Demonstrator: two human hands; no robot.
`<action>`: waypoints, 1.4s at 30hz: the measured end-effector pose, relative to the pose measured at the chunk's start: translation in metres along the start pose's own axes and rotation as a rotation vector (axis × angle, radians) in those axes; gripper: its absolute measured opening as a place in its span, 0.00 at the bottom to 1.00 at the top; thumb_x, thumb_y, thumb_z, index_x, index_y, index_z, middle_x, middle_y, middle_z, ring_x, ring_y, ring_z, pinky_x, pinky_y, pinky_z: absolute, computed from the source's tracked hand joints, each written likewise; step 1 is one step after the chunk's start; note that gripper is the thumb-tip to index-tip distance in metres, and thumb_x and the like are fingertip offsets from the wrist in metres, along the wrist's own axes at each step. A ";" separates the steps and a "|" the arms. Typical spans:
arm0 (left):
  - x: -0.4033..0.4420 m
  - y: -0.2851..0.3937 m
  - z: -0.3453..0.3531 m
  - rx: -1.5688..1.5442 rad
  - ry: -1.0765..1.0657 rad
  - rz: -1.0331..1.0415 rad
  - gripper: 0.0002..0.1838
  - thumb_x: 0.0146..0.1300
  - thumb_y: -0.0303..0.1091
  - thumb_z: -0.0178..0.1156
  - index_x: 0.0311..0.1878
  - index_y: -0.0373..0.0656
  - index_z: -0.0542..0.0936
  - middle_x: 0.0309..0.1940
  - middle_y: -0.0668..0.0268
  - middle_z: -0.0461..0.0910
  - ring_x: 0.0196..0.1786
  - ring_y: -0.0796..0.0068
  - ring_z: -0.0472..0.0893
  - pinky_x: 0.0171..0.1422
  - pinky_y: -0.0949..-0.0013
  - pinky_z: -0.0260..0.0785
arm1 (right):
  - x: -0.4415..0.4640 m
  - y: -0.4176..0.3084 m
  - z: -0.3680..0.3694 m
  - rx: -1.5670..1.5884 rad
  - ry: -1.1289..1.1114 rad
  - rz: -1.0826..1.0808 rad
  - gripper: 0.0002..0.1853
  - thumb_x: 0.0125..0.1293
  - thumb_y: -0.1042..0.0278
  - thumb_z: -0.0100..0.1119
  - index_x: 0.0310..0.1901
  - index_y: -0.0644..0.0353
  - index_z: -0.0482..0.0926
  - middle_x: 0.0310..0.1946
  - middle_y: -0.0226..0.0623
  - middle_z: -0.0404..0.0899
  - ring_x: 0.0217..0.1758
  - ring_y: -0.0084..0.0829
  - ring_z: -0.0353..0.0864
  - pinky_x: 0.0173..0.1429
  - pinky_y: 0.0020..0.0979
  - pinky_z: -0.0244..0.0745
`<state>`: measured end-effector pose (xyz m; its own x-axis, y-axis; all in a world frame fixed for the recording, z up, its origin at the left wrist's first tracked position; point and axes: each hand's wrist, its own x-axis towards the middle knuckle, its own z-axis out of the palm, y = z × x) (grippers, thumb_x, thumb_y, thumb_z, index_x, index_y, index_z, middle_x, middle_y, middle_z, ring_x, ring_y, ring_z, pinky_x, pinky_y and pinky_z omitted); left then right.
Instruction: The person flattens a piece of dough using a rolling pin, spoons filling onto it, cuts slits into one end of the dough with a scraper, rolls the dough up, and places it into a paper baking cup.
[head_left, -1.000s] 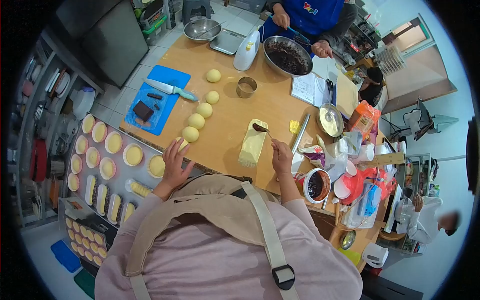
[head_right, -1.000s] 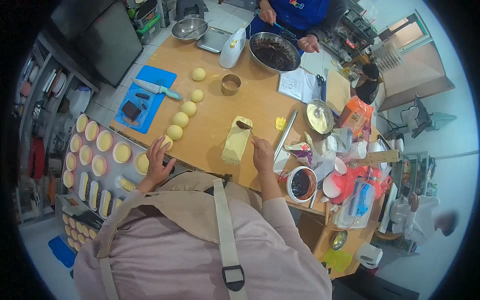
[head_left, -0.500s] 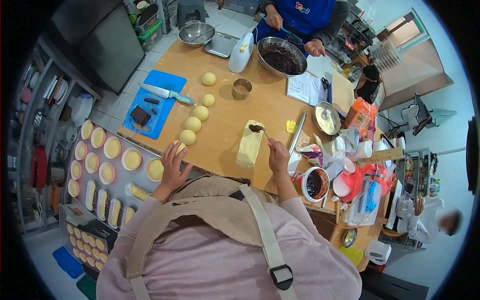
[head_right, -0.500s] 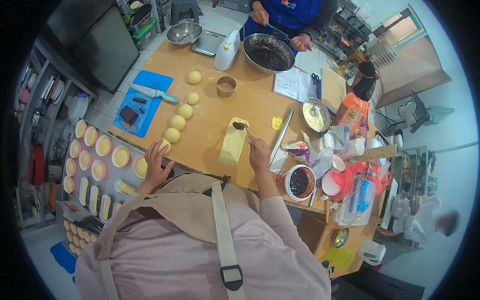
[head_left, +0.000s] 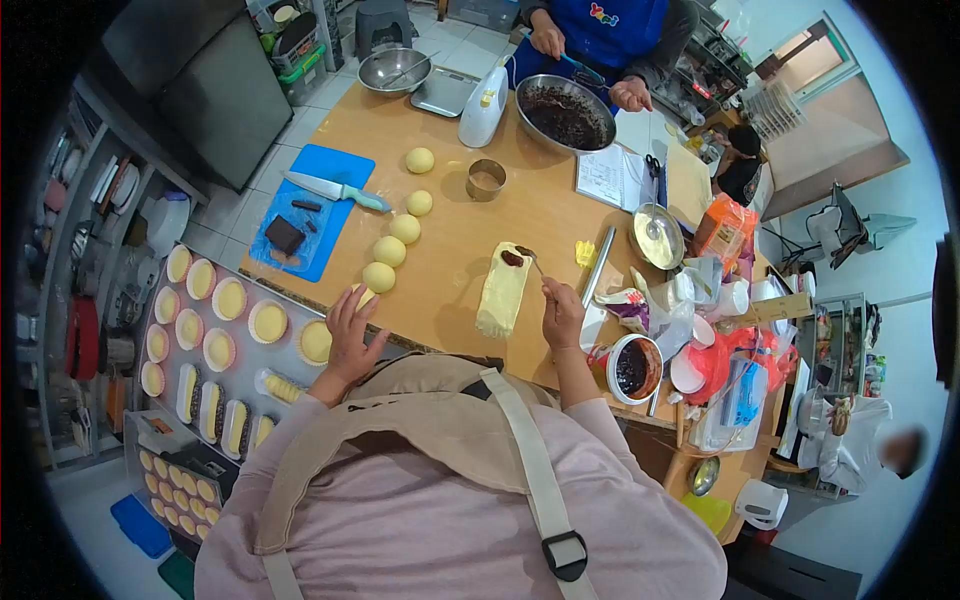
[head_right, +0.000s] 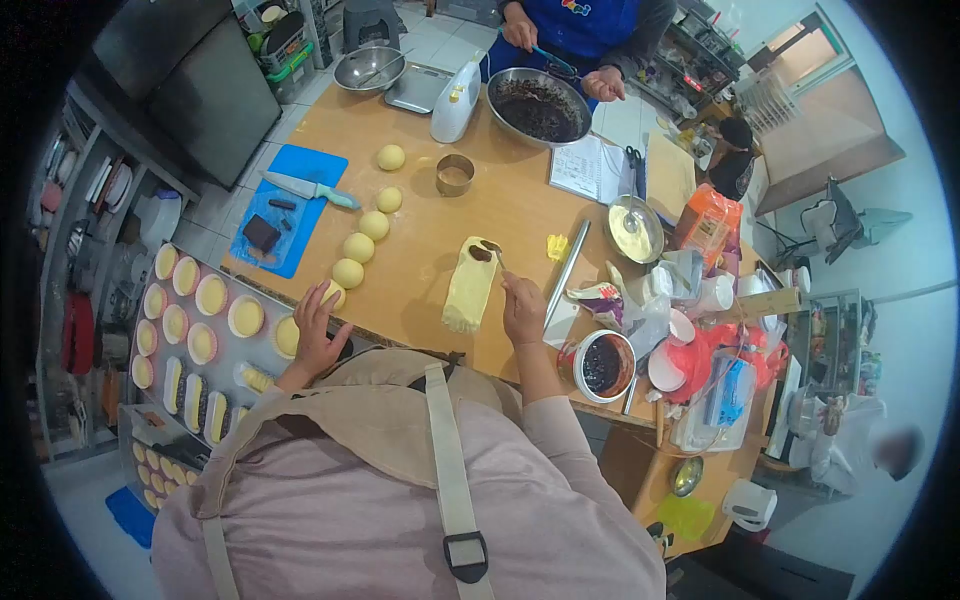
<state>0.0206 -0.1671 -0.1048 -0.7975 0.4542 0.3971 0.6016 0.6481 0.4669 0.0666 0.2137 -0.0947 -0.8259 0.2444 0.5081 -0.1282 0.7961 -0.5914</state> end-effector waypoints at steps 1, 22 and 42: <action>0.000 0.000 0.000 0.000 -0.001 0.003 0.33 0.61 0.43 0.63 0.69 0.47 0.67 0.72 0.56 0.61 0.74 0.50 0.57 0.74 0.48 0.45 | 0.001 0.000 0.001 -0.001 -0.001 0.000 0.07 0.70 0.71 0.57 0.46 0.61 0.82 0.29 0.42 0.79 0.32 0.39 0.80 0.36 0.35 0.75; 0.004 -0.008 0.002 -0.003 -0.026 0.028 0.33 0.60 0.42 0.63 0.69 0.46 0.68 0.72 0.55 0.61 0.74 0.49 0.57 0.74 0.48 0.47 | 0.009 -0.002 -0.016 0.359 0.253 0.273 0.13 0.74 0.63 0.54 0.45 0.64 0.82 0.29 0.37 0.82 0.32 0.27 0.80 0.37 0.29 0.74; 0.054 -0.023 0.008 0.020 0.035 0.105 0.31 0.61 0.45 0.63 0.67 0.49 0.69 0.71 0.59 0.63 0.73 0.54 0.59 0.73 0.48 0.48 | -0.098 0.039 -0.196 -0.376 0.019 0.789 0.17 0.71 0.59 0.57 0.40 0.69 0.81 0.26 0.44 0.81 0.28 0.33 0.78 0.37 0.32 0.71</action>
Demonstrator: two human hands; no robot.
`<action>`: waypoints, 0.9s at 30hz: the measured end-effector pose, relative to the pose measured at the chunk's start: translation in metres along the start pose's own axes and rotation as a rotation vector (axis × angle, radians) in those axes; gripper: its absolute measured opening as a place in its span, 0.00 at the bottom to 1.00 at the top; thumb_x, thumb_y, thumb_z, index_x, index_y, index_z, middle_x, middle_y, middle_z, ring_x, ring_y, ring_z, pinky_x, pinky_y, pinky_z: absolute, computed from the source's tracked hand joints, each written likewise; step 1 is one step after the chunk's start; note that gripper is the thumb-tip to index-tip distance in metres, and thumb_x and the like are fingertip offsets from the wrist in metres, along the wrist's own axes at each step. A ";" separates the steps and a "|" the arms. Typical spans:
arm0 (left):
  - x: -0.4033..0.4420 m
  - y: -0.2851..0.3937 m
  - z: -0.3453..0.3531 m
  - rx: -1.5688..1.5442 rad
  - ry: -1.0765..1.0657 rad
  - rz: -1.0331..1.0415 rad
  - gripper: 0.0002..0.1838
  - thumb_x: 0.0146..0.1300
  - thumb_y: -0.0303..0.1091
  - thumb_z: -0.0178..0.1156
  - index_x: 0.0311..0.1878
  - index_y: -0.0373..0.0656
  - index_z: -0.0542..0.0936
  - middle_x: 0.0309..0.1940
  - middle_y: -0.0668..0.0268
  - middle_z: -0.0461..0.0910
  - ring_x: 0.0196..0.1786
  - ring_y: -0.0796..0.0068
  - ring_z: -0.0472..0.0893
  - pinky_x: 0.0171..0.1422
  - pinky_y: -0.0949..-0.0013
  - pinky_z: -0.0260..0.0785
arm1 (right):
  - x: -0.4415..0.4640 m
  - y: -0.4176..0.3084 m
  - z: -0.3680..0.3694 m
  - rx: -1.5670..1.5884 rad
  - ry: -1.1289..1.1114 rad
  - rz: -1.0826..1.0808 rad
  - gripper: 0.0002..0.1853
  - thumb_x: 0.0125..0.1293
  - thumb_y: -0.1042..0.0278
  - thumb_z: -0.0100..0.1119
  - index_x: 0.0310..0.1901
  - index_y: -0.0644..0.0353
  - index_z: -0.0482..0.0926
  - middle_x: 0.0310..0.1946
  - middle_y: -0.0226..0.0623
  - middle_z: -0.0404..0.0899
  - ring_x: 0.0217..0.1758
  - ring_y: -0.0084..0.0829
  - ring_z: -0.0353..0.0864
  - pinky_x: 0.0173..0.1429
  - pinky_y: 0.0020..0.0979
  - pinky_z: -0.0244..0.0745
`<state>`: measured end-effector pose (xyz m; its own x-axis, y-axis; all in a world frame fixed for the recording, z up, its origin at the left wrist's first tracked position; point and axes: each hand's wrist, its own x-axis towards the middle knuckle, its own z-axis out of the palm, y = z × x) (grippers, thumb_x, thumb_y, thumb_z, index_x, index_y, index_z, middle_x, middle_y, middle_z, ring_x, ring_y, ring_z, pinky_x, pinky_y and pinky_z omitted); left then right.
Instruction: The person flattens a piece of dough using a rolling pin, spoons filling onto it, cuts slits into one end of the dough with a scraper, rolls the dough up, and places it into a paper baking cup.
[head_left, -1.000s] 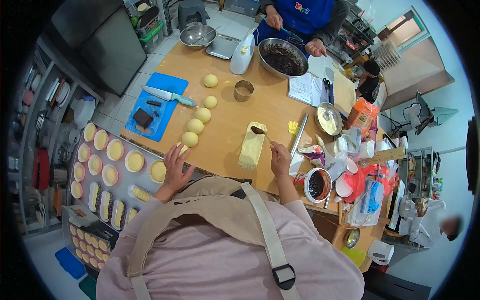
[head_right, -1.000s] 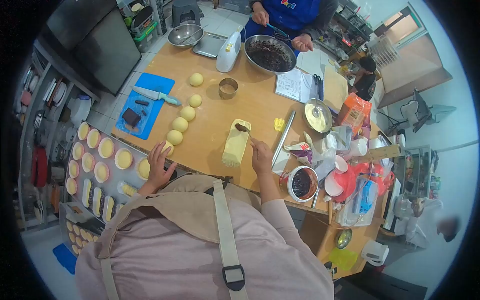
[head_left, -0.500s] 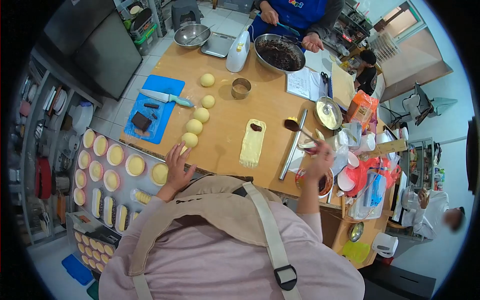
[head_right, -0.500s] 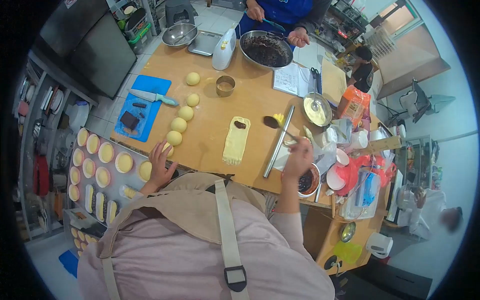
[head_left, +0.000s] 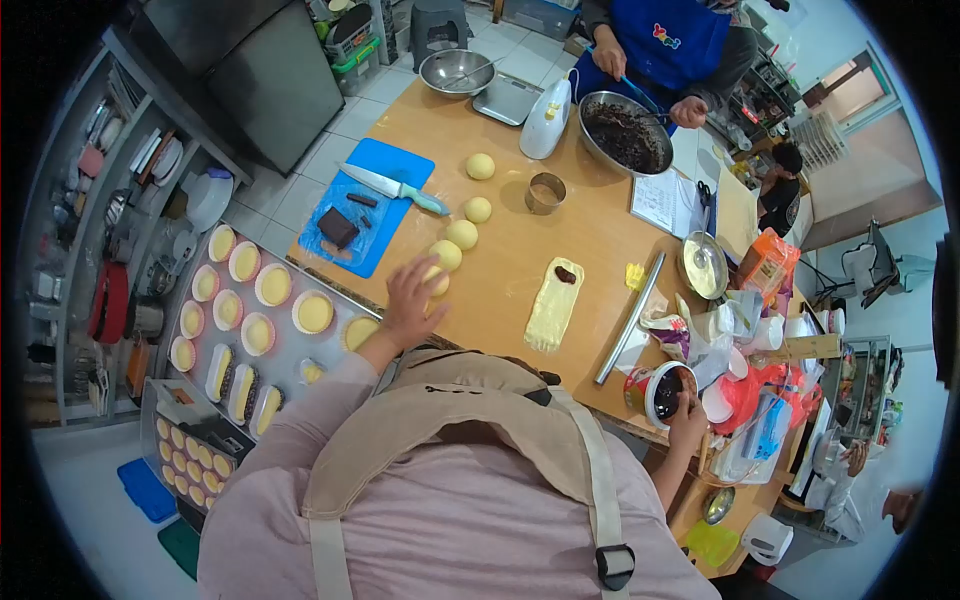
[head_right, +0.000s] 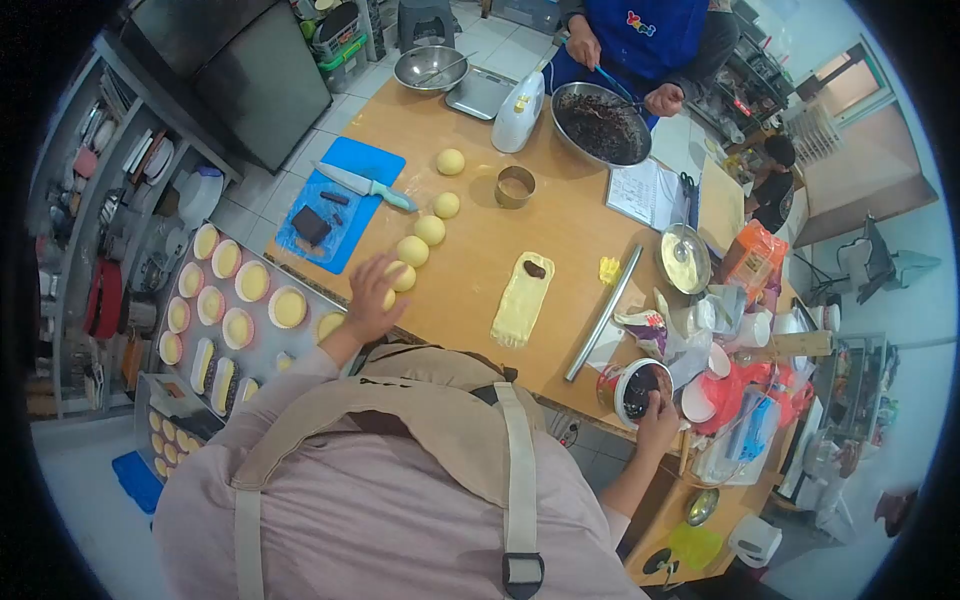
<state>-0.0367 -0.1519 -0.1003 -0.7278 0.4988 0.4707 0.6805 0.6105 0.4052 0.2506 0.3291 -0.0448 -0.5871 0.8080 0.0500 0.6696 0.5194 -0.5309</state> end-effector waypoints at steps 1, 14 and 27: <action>0.007 -0.012 -0.004 0.023 0.028 0.003 0.31 0.61 0.45 0.63 0.67 0.49 0.70 0.70 0.60 0.64 0.73 0.54 0.59 0.73 0.48 0.48 | -0.006 -0.018 -0.002 0.024 0.006 0.021 0.17 0.70 0.59 0.57 0.39 0.69 0.82 0.25 0.44 0.81 0.28 0.32 0.77 0.36 0.32 0.70; 0.087 -0.222 -0.043 0.486 -0.347 -0.256 0.15 0.57 0.32 0.65 0.49 0.48 0.83 0.52 0.66 0.79 0.60 0.62 0.74 0.64 0.53 0.63 | -0.026 0.039 -0.027 0.168 0.292 0.055 0.29 0.64 0.55 0.67 0.56 0.65 0.65 0.41 0.36 0.67 0.39 0.29 0.65 0.46 0.30 0.66; 0.107 -0.250 -0.027 0.548 -0.580 -0.251 0.11 0.53 0.33 0.68 0.41 0.50 0.83 0.45 0.67 0.82 0.53 0.63 0.77 0.59 0.55 0.61 | -0.040 -0.004 -0.070 0.276 0.647 0.019 0.25 0.71 0.55 0.59 0.58 0.64 0.65 0.45 0.38 0.68 0.44 0.28 0.69 0.45 0.29 0.68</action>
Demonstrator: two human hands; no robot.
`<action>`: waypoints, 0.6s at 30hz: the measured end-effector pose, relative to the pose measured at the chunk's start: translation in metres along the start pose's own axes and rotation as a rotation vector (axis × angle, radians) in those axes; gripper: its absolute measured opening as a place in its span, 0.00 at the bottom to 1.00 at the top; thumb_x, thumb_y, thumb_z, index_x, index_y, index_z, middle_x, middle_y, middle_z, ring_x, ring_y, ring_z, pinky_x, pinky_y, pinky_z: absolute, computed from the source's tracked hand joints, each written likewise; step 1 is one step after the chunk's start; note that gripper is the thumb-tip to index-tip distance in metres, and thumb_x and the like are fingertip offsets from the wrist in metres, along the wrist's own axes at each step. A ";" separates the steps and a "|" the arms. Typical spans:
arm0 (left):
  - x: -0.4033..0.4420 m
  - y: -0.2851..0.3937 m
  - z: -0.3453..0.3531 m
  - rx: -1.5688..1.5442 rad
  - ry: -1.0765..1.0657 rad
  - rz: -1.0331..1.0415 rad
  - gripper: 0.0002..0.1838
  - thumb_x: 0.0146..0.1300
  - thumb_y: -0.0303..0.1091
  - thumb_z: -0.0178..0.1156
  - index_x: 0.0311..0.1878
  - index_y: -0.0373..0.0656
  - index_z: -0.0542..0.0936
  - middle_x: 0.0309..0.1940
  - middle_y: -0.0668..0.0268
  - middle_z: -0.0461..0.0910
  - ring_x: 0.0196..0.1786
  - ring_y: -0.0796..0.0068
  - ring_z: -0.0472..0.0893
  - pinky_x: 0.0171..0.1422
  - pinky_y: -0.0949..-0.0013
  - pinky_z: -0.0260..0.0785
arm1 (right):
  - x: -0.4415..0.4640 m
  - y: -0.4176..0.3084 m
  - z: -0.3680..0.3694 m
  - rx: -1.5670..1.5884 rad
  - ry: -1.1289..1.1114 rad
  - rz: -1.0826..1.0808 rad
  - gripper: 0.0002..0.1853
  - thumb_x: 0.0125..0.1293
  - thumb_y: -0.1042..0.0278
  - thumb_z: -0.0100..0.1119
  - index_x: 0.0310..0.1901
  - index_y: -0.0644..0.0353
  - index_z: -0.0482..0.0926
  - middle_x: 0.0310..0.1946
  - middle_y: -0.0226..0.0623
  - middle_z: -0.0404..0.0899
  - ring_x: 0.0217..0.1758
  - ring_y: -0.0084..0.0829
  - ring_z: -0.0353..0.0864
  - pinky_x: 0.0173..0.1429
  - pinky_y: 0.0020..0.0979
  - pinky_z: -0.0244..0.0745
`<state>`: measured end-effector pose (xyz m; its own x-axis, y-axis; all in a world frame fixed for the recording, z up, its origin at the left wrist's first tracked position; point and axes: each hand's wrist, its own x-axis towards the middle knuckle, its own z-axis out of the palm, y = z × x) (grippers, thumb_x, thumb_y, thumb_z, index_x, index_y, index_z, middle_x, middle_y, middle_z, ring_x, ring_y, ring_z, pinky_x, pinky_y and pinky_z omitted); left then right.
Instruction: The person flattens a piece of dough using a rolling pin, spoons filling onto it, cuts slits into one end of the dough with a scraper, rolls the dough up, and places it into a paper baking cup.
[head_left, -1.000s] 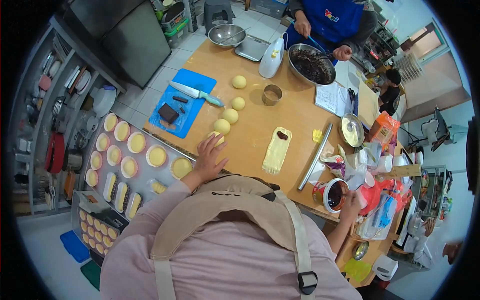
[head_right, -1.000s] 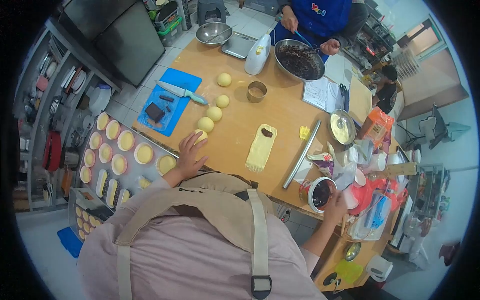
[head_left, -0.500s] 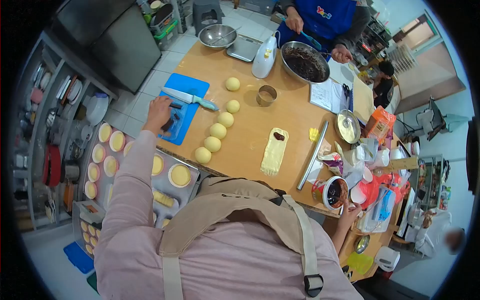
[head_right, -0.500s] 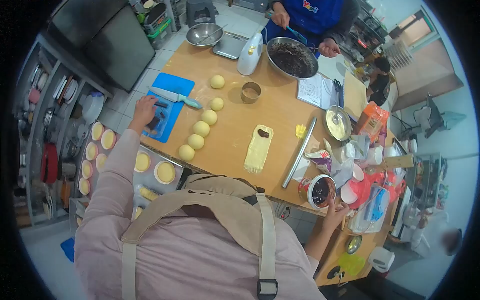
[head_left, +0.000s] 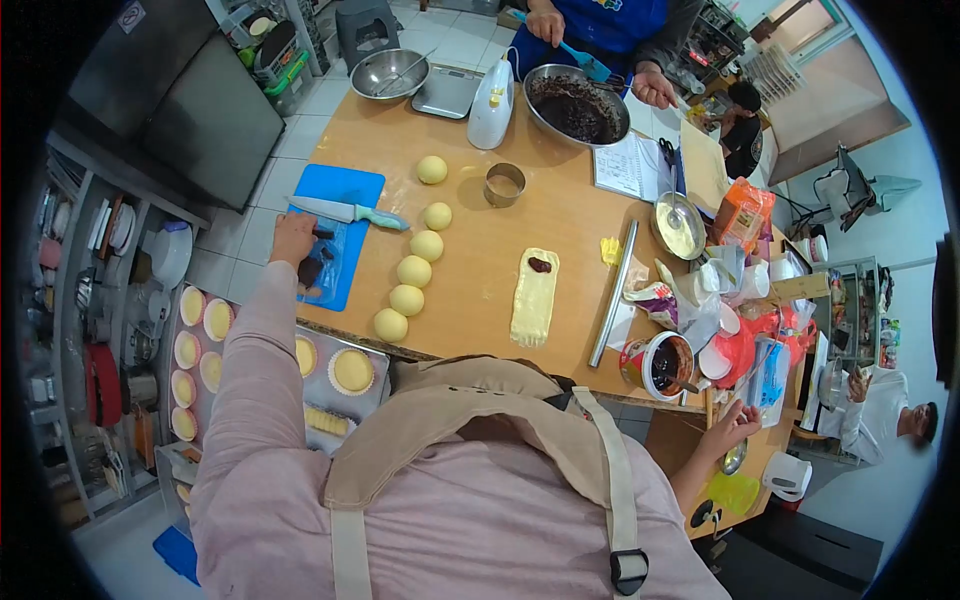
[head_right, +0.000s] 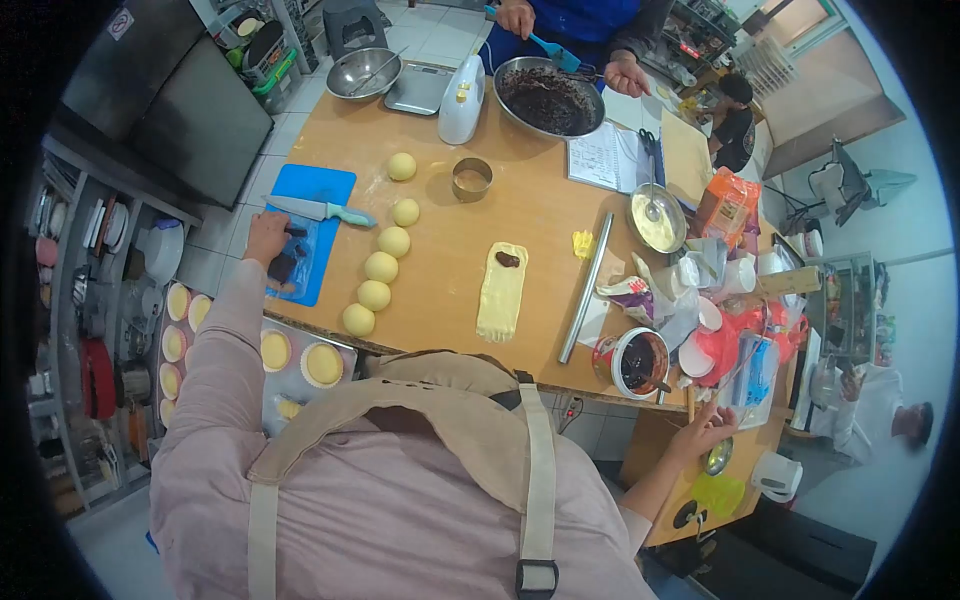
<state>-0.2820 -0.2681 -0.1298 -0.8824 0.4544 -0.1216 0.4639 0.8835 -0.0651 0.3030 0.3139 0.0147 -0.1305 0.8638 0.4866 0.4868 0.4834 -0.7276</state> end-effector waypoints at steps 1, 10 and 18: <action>0.000 -0.001 0.000 -0.017 0.008 0.009 0.11 0.53 0.33 0.69 0.40 0.49 0.82 0.45 0.67 0.82 0.53 0.63 0.77 0.59 0.55 0.61 | 0.002 -0.004 0.002 0.029 -0.002 -0.001 0.25 0.71 0.55 0.58 0.58 0.65 0.65 0.46 0.39 0.68 0.44 0.28 0.69 0.46 0.29 0.68; -0.020 -0.008 -0.005 -0.104 0.194 0.216 0.09 0.56 0.34 0.66 0.40 0.47 0.79 0.39 0.65 0.80 0.48 0.60 0.78 0.57 0.54 0.62 | 0.018 -0.046 0.024 -0.057 0.004 -0.156 0.22 0.72 0.56 0.56 0.55 0.65 0.66 0.46 0.38 0.69 0.44 0.29 0.69 0.44 0.31 0.70; -0.021 0.023 -0.043 -0.315 0.358 0.231 0.09 0.59 0.35 0.64 0.42 0.45 0.79 0.40 0.61 0.83 0.46 0.58 0.80 0.52 0.56 0.66 | 0.019 -0.062 0.058 0.198 -0.031 -0.226 0.18 0.71 0.61 0.58 0.52 0.66 0.69 0.46 0.37 0.71 0.45 0.29 0.71 0.50 0.30 0.70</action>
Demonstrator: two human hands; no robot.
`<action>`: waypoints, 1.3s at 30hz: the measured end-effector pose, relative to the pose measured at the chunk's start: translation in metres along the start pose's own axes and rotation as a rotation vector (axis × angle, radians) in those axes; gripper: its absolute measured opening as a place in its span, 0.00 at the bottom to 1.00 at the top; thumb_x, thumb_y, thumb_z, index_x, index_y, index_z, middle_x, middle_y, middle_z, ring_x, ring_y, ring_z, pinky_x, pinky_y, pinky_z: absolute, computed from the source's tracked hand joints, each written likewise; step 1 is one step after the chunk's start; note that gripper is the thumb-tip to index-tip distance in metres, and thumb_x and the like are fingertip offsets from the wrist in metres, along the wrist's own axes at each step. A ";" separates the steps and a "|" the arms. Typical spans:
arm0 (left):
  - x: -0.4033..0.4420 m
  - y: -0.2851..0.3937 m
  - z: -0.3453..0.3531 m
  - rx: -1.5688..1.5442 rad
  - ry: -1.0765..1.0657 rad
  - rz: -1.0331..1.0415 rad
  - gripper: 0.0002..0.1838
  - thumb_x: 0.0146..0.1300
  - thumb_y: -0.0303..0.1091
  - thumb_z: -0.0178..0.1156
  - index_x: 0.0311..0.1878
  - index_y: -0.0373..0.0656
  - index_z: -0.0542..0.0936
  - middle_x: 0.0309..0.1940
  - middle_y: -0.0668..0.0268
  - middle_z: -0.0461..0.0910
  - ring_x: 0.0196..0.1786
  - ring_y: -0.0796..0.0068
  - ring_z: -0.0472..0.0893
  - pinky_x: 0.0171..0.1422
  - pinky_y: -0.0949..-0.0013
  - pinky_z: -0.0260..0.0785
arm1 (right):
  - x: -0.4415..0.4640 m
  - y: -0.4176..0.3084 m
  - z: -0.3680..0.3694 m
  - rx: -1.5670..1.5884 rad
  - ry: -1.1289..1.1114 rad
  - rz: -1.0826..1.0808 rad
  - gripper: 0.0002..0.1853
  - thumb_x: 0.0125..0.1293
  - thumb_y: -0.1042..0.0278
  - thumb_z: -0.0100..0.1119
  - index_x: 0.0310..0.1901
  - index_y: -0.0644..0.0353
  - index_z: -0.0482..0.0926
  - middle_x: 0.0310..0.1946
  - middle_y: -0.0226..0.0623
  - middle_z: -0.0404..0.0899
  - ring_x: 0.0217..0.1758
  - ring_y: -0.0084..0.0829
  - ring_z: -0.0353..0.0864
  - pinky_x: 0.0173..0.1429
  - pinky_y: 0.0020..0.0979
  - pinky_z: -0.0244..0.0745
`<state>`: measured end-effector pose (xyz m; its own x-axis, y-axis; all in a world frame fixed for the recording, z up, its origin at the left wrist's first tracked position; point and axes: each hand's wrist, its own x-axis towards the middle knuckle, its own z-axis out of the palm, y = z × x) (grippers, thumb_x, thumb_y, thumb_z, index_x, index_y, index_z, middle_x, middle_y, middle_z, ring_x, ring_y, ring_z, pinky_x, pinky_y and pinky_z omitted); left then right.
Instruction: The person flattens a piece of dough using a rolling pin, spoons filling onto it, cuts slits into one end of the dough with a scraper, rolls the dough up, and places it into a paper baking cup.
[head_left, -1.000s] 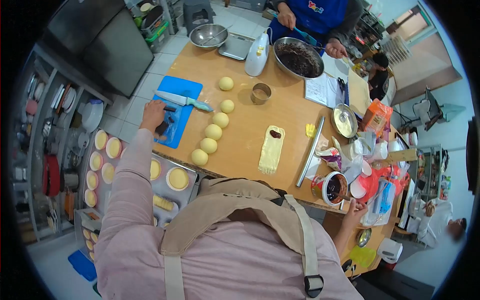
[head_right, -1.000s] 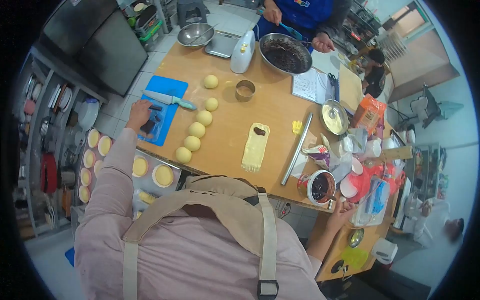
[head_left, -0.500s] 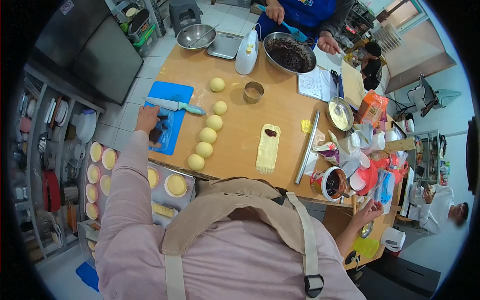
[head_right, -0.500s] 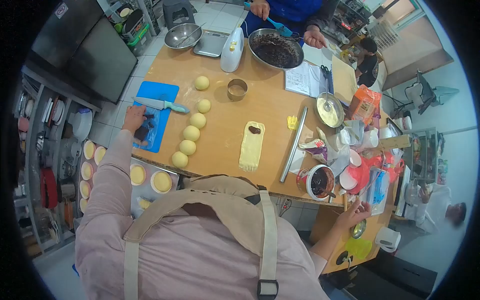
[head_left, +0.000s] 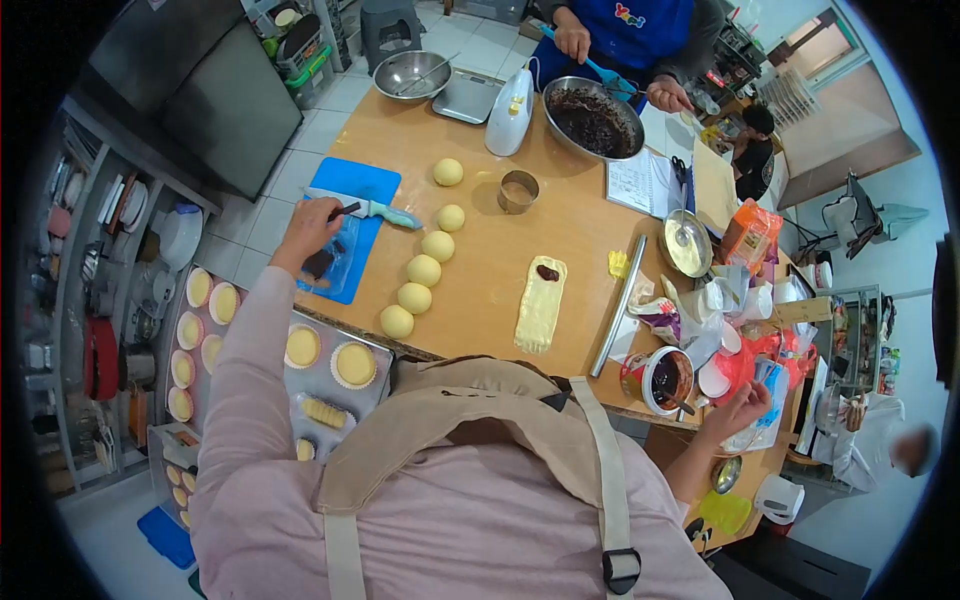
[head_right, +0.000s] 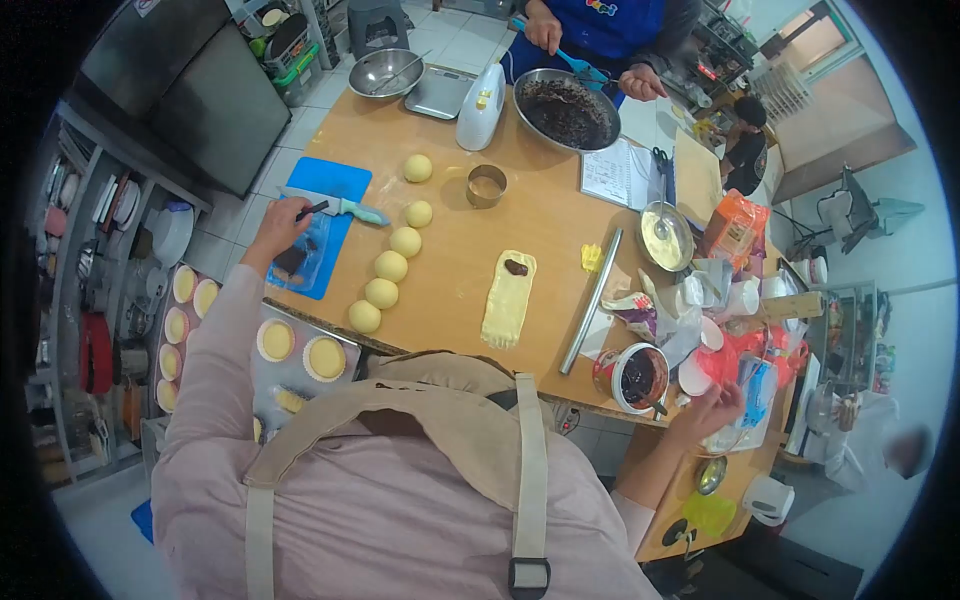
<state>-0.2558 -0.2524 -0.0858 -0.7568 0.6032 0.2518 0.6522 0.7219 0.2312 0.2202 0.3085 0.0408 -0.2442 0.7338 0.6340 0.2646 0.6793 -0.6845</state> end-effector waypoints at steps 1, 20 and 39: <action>0.005 0.019 -0.005 -0.047 0.025 0.018 0.09 0.60 0.35 0.64 0.42 0.44 0.79 0.40 0.61 0.83 0.45 0.57 0.80 0.51 0.56 0.67 | -0.002 -0.005 0.010 0.016 -0.001 -0.040 0.17 0.71 0.62 0.58 0.52 0.66 0.70 0.46 0.37 0.71 0.45 0.29 0.71 0.51 0.30 0.70; 0.054 0.313 0.097 -0.866 -0.296 0.057 0.14 0.60 0.30 0.65 0.48 0.38 0.80 0.39 0.62 0.82 0.40 0.69 0.82 0.46 0.65 0.75 | -0.110 -0.014 0.237 0.562 -0.998 0.890 0.05 0.68 0.74 0.61 0.42 0.66 0.80 0.32 0.33 0.82 0.35 0.22 0.81 0.43 0.23 0.78; 0.073 0.293 0.178 -0.547 -0.216 0.064 0.10 0.53 0.26 0.68 0.40 0.45 0.84 0.39 0.64 0.80 0.46 0.60 0.78 0.52 0.59 0.72 | -0.126 0.047 0.307 0.160 -1.028 0.628 0.04 0.64 0.76 0.64 0.36 0.67 0.81 0.25 0.33 0.81 0.24 0.21 0.78 0.28 0.24 0.73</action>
<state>-0.1275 0.0637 -0.1669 -0.6694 0.7365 0.0976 0.5808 0.4368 0.6869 -0.0226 0.2481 -0.1817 -0.7599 0.5440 -0.3557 0.5024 0.1445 -0.8524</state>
